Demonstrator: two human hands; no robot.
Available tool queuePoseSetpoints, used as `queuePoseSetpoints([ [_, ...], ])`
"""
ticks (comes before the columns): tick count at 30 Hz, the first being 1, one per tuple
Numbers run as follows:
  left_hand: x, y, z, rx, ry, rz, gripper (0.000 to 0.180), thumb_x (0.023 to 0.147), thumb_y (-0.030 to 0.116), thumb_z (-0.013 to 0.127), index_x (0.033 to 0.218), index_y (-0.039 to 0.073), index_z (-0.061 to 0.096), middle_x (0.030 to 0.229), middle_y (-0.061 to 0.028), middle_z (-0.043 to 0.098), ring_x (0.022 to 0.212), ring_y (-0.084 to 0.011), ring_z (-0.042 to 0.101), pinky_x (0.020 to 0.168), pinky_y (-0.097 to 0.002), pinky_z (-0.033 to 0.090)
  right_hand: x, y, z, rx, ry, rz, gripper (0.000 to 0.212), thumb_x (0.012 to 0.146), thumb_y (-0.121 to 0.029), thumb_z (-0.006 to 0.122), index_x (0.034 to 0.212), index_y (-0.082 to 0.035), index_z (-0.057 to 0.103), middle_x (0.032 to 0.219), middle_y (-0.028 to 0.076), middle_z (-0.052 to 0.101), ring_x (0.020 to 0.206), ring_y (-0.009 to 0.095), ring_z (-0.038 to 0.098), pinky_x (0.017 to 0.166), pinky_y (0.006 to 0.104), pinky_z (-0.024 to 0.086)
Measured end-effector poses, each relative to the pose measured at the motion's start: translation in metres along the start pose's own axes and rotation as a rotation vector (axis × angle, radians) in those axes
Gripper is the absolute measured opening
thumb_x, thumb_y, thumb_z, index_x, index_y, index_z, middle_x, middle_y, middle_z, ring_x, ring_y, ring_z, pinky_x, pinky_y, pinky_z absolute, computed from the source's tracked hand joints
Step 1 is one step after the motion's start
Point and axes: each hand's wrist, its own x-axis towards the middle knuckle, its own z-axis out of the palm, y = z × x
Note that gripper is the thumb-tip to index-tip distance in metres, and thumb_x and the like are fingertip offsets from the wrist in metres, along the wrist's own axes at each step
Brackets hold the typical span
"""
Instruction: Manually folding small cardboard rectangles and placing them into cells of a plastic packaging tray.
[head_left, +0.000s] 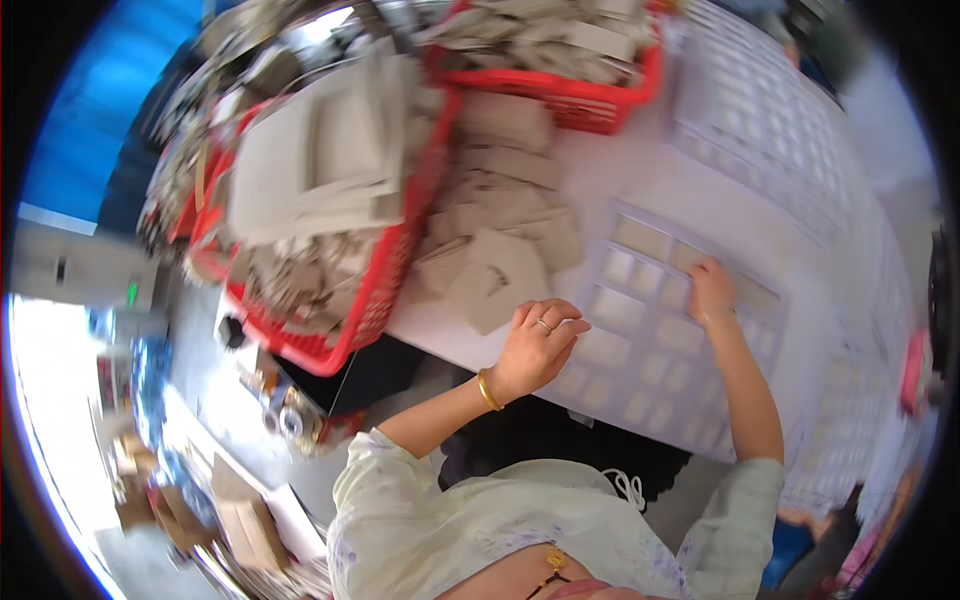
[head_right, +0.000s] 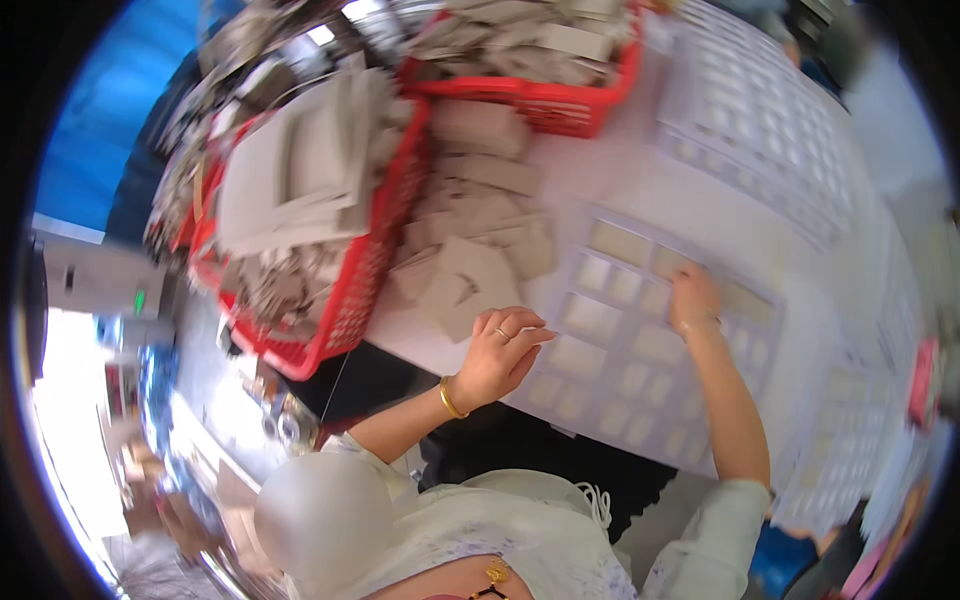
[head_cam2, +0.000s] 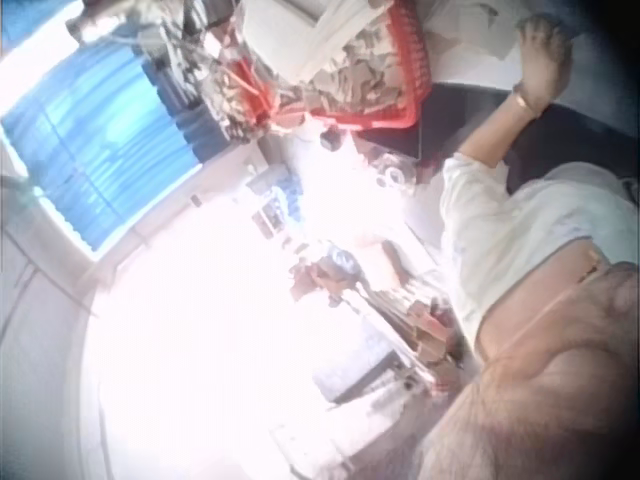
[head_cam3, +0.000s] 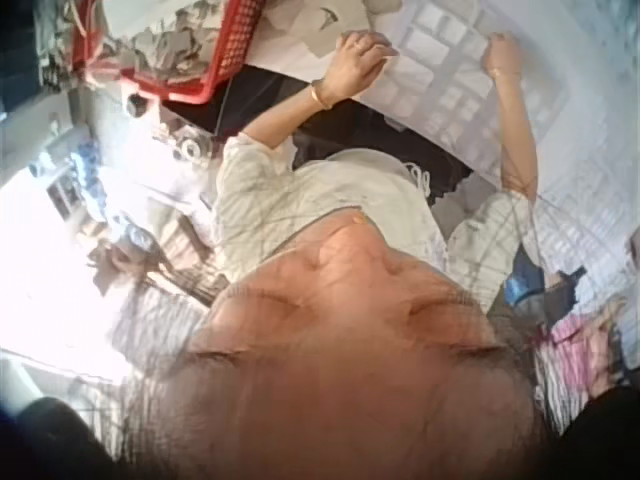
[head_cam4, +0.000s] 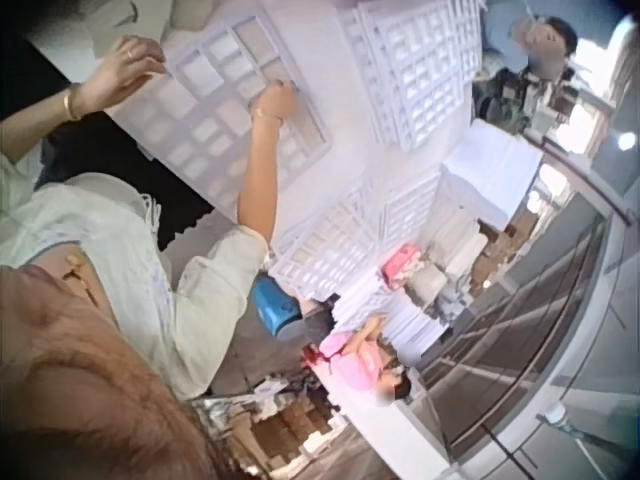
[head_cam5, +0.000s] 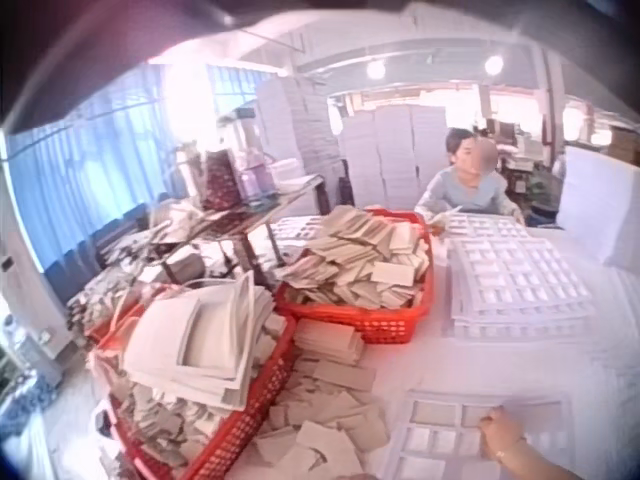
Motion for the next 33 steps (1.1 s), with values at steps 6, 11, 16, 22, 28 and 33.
queuePoseSetpoints([
  [6, -0.030, -0.016, -0.111, 0.272, 0.152, -0.088, 0.027, 0.070, 0.006, 0.066, 0.095, 0.014, 0.062, 0.094, -0.0018, 0.054, 0.091, -0.0224, 0.052, 0.083, -0.0373, 0.038, 0.019, -0.016, -0.023, -0.178, -0.316, 0.052, 0.019, 0.070, -0.005, 0.061, 0.088, -0.007, 0.069, 0.102, 0.016, 0.058, 0.097, 0.032, 0.058, 0.086, 0.0396, 0.048],
  [11, -0.051, -0.051, -0.199, 0.509, 0.220, -0.307, 0.016, 0.075, 0.009, 0.063, 0.091, 0.013, 0.064, 0.087, -0.0060, 0.061, 0.089, -0.0264, 0.056, 0.083, -0.0397, 0.041, 0.027, 0.025, 0.009, -0.185, -0.244, -0.077, 0.022, 0.070, -0.006, 0.063, 0.090, -0.005, 0.069, 0.104, 0.016, 0.058, 0.097, 0.032, 0.058, 0.085, 0.0398, 0.049],
  [16, -0.094, -0.120, -0.263, 0.392, 0.155, -0.677, 0.018, 0.077, 0.015, 0.065, 0.092, 0.008, 0.064, 0.085, -0.0105, 0.065, 0.087, -0.0313, 0.062, 0.073, -0.0412, 0.048, 0.016, 0.035, 0.003, 0.110, -0.143, -0.050, 0.027, 0.068, -0.004, 0.063, 0.095, -0.005, 0.067, 0.106, 0.013, 0.058, 0.095, 0.031, 0.058, 0.084, 0.0395, 0.048],
  [22, -0.105, -0.156, -0.249, 0.535, -0.273, -0.680, 0.033, 0.071, 0.020, 0.071, 0.098, 0.006, 0.059, 0.094, -0.0126, 0.064, 0.088, -0.0327, 0.062, 0.074, -0.0419, 0.049, -0.005, 0.003, -0.020, 0.225, 0.074, -0.066, 0.038, 0.068, 0.000, 0.060, 0.106, -0.007, 0.060, 0.103, 0.009, 0.059, 0.085, 0.027, 0.059, 0.080, 0.0402, 0.047],
  [28, -0.105, -0.172, -0.238, 0.511, -0.358, -0.770, 0.033, 0.069, 0.022, 0.072, 0.095, 0.006, 0.058, 0.093, -0.0132, 0.064, 0.089, -0.0331, 0.062, 0.074, -0.0437, 0.048, -0.038, -0.049, -0.054, 0.352, 0.158, -0.296, 0.031, 0.072, 0.000, 0.059, 0.102, -0.007, 0.062, 0.097, 0.008, 0.061, 0.082, 0.025, 0.059, 0.080, 0.0376, 0.043],
  [33, -0.104, -0.163, -0.239, 0.411, -0.458, -0.725, 0.024, 0.073, 0.022, 0.068, 0.091, 0.008, 0.061, 0.088, -0.0135, 0.065, 0.086, -0.0343, 0.062, 0.072, -0.0441, 0.048, -0.053, -0.068, -0.062, 0.459, 0.133, -0.284, 0.021, 0.076, -0.001, 0.059, 0.094, -0.007, 0.065, 0.093, 0.008, 0.063, 0.085, 0.025, 0.059, 0.083, 0.0370, 0.042],
])
